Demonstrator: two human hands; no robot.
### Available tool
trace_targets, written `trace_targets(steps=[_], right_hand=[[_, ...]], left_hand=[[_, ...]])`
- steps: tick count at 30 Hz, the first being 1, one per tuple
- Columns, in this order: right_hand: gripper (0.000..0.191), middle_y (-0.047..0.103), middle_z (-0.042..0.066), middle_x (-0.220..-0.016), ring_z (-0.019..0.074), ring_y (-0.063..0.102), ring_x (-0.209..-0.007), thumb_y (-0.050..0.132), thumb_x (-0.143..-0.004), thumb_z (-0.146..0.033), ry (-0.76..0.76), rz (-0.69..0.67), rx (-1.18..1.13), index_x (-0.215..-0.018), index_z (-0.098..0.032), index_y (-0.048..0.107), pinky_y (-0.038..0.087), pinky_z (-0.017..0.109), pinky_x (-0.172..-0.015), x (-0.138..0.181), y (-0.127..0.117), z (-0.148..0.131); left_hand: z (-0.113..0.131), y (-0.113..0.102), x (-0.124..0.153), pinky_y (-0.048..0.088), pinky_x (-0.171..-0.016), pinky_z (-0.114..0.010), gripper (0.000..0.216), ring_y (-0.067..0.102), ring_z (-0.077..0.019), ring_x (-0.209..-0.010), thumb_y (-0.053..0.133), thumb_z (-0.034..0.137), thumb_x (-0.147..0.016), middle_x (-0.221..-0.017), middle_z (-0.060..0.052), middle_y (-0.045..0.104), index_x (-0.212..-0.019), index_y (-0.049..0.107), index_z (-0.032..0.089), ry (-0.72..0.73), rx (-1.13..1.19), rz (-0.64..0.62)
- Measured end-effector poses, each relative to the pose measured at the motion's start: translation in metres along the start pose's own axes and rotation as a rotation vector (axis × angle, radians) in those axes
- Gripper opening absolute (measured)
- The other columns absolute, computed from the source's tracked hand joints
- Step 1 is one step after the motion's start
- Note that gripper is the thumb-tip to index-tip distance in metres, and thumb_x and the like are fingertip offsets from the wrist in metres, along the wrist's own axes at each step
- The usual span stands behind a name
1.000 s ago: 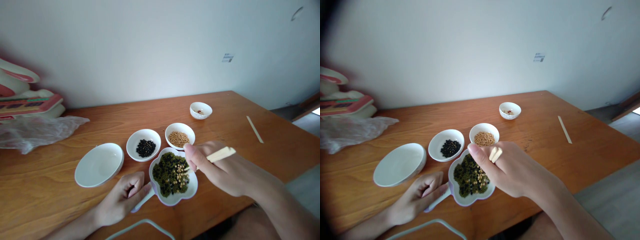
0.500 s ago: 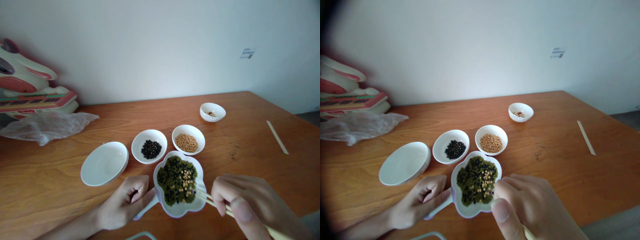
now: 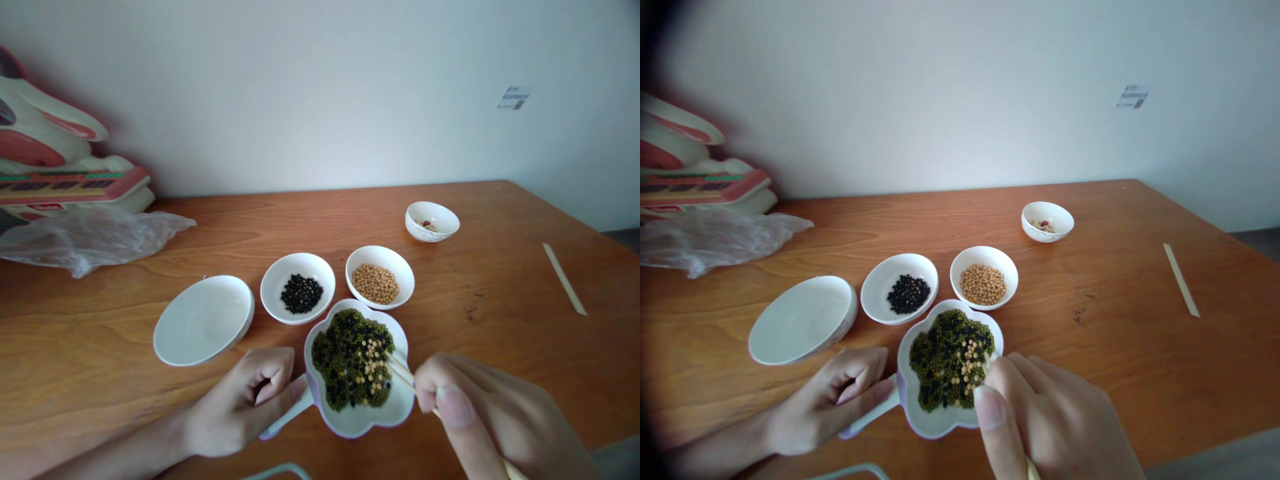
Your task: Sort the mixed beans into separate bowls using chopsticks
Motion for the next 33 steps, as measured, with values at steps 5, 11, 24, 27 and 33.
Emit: trace_targets(steps=[5,11,24,27,33], right_hand=[[0.044,0.055,0.0,-0.063,0.0145,0.053,-0.057,0.028,-0.11,-0.033,0.064,0.033,-0.134,-0.075,-0.023,0.052,0.039,0.031,-0.058,-0.004,-0.003,0.0],[0.054,0.05,-0.001,-0.059,0.0125,0.048,-0.051,0.02,-0.111,-0.039,0.107,0.166,-0.211,-0.071,-0.023,0.053,0.035,0.031,-0.054,0.004,-0.01,0.012],[0.049,0.055,0.0,-0.065,0.0129,0.05,-0.057,0.025,-0.11,-0.036,0.013,0.125,-0.353,-0.076,-0.022,0.058,0.038,0.029,-0.059,0.004,-0.007,0.03],[0.05,0.053,0.0,-0.064,0.0135,0.049,-0.057,0.026,-0.11,-0.039,0.011,0.13,-0.379,-0.075,-0.021,0.057,0.037,0.031,-0.06,0.005,-0.005,0.031],[0.047,0.055,0.001,-0.069,0.0148,0.049,-0.06,0.024,-0.109,-0.038,0.052,0.092,-0.426,-0.082,-0.022,0.058,0.036,0.032,-0.06,0.011,0.003,0.03]], left_hand=[[0.001,0.001,0.0,0.034,-0.054,-0.021,0.041,0.04,-0.0073,-0.058,0.052,0.019,-0.105,-0.071,0.003,0.044,-0.071,0.029,0.02,0.001,0.021,-0.012],[0.0,0.002,0.001,0.036,-0.053,-0.02,0.041,0.043,-0.007,-0.058,0.052,0.019,-0.105,-0.071,0.004,0.045,-0.071,0.029,0.021,-0.016,0.08,-0.018],[-0.001,0.003,0.0,0.037,-0.051,-0.02,0.041,0.043,-0.0068,-0.056,0.051,0.02,-0.106,-0.071,0.004,0.044,-0.071,0.029,0.021,-0.049,0.13,-0.031],[-0.002,0.002,0.002,0.037,-0.052,-0.02,0.042,0.04,-0.0073,-0.057,0.051,0.02,-0.106,-0.07,0.004,0.043,-0.071,0.028,0.021,-0.048,0.09,-0.029],[-0.003,0.001,0.005,0.037,-0.053,-0.019,0.042,0.041,-0.0071,-0.057,0.051,0.017,-0.106,-0.07,0.004,0.043,-0.07,0.028,0.02,-0.05,0.063,-0.02]])
Point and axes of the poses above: each hand's wrist, its own x-axis away from the middle knuckle, its own y-axis out of the palm, z = x × y, the point moved 8 cm from there along -x, towards the middle knuckle
